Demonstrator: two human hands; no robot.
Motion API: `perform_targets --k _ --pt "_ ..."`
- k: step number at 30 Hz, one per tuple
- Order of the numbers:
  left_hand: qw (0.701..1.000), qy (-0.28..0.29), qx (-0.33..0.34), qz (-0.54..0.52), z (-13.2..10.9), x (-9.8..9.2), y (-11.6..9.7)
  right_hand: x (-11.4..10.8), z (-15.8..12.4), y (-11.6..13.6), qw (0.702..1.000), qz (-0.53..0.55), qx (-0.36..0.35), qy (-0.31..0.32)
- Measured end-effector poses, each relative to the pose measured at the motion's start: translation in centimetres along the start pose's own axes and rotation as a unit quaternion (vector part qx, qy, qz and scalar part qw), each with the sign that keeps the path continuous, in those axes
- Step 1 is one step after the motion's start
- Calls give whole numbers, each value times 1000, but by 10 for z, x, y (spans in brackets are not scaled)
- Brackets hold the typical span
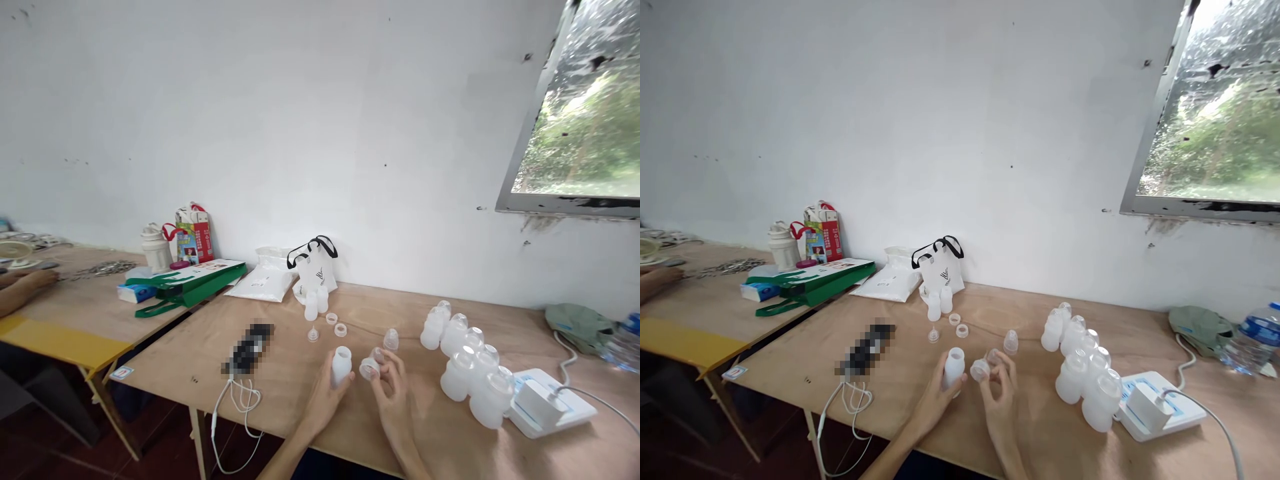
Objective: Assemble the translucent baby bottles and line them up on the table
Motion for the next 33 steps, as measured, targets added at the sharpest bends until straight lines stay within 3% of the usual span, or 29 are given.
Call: perform_targets --k 3,8,11,16,21,28,33 --pt "999 3 5 33 -3 1 -5 -7 3 -1 998 -50 -22 -28" --pt "995 46 56 73 -12 4 -21 4 -3 0 996 -67 5 50" --pt "991 51 79 93 -13 5 -22 6 -3 3 997 -62 11 52" --pt "984 54 119 122 -11 4 -23 6 2 -1 995 63 74 21" --pt "976 92 146 131 -13 2 -28 17 -4 -8 977 162 122 61" --pt "972 88 142 166 -16 1 -31 11 -4 0 994 21 4 111" --pt "971 72 125 192 -17 -1 -32 11 -2 6 987 31 -66 146"
Point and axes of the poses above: each hand's wrist, its own z-axis towards the middle knuckle, its own x-axis out of the palm, y = z × x, the point moved 5 cm from there along z, towards the middle knuckle, and after that the axes turned 13 degrees about -x, right-handed, at the moved point
